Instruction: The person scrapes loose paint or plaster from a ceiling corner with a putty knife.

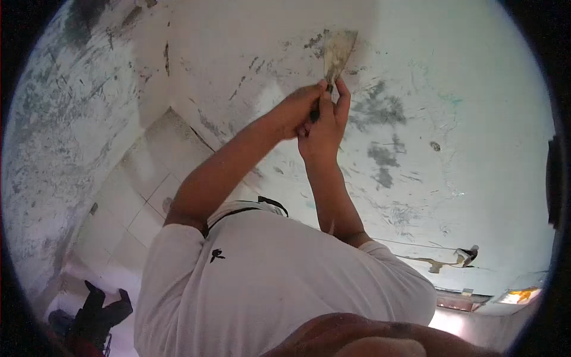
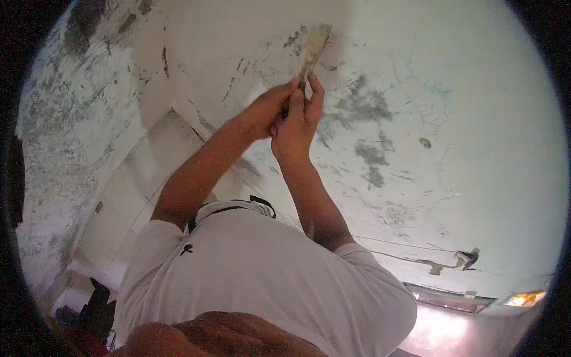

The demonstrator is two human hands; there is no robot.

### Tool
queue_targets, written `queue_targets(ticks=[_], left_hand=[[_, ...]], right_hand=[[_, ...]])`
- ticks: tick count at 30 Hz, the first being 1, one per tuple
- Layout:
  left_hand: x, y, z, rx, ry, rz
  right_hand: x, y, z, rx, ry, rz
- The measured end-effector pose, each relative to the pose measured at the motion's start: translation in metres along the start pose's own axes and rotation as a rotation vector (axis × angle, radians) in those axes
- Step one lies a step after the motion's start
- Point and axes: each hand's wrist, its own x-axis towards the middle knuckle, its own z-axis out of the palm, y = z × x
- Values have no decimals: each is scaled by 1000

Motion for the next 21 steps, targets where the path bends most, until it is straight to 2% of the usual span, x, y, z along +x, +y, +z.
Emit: queue_targets(ticks=[3, 4, 5, 7, 9, 10, 13, 14, 17, 18, 19, 20, 21], left_hand=[[16, -15, -19, 63, -51, 75], [-1, 5, -3, 100, -27, -18], [-2, -13, -3, 75, -23, -36], [1, -23, -17, 74, -13, 67], [0, -20, -16, 71, 59, 55], [12, -10, -19, 90, 77, 83], [3, -43, -20, 62, 56, 31], [3, -32, -26, 83, 14, 40], [5, -14, -31, 71, -50, 64], [15, -2, -31, 153, -53, 45], [9, -4, -22, 209, -52, 1], [-9, -1, -5, 273, 72, -56], [-6, -7, -11, 290, 77, -48]], right_hand=[[7, 1, 12, 66, -12, 37], [12, -1, 19, 68, 0, 32], [7, -2, 17, 62, 16, 42], [4, 9, 10, 133, -32, 21], [-4, 14, 3, 74, 12, 22], [3, 5, 8, 44, -30, 33], [1, -2, 14, 169, -32, 42], [-3, 2, 7, 35, 33, 75], [2, 16, 4, 62, -19, 66], [17, 24, 9, 59, 29, -36], [11, 23, 1, 46, 53, -23], [1, 21, -5, 78, 49, 28], [6, 19, 2, 140, 13, 46]])
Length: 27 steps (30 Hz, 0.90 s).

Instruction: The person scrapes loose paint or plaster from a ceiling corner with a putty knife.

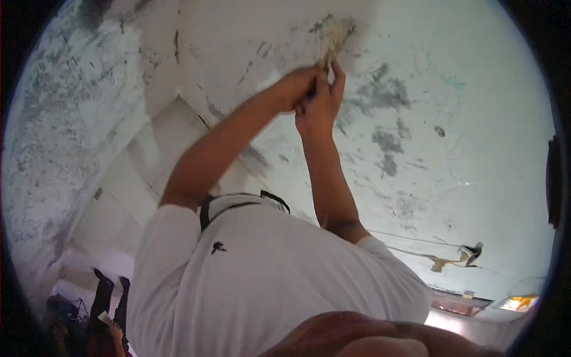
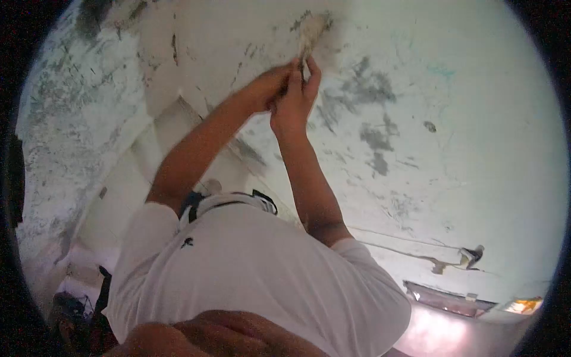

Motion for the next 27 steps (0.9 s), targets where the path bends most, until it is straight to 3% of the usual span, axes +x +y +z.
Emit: queue_targets(ticks=[2, 4, 7, 10, 14, 15, 18, 22, 24, 27], left_hand=[[4, -19, 0, -153, 21, 119], [9, 1, 3, -119, 72, 92], [11, 2, 1, -131, -58, 113], [7, -13, -2, -134, 30, 128], [56, -55, -21, -150, -160, 71], [67, -40, -29, -129, -199, 88], [25, -33, -15, -236, -13, 109], [-4, -30, 21, -185, 1, 28], [-7, 9, 18, -89, 39, 87], [31, -17, -16, -84, -19, 161]], right_hand=[[-9, -4, 5, -47, -14, 24], [7, -2, 8, -33, -31, -28], [7, -3, 10, -13, -4, -32], [-7, -4, 6, -40, -7, -40], [6, -3, 4, 1, -48, -48], [-2, -10, 8, 13, 5, -18], [-1, 9, -3, 5, -32, -84], [26, -8, 8, -30, -55, -46], [20, -8, 6, -21, -74, -64], [16, 2, 0, -9, -57, -83]])
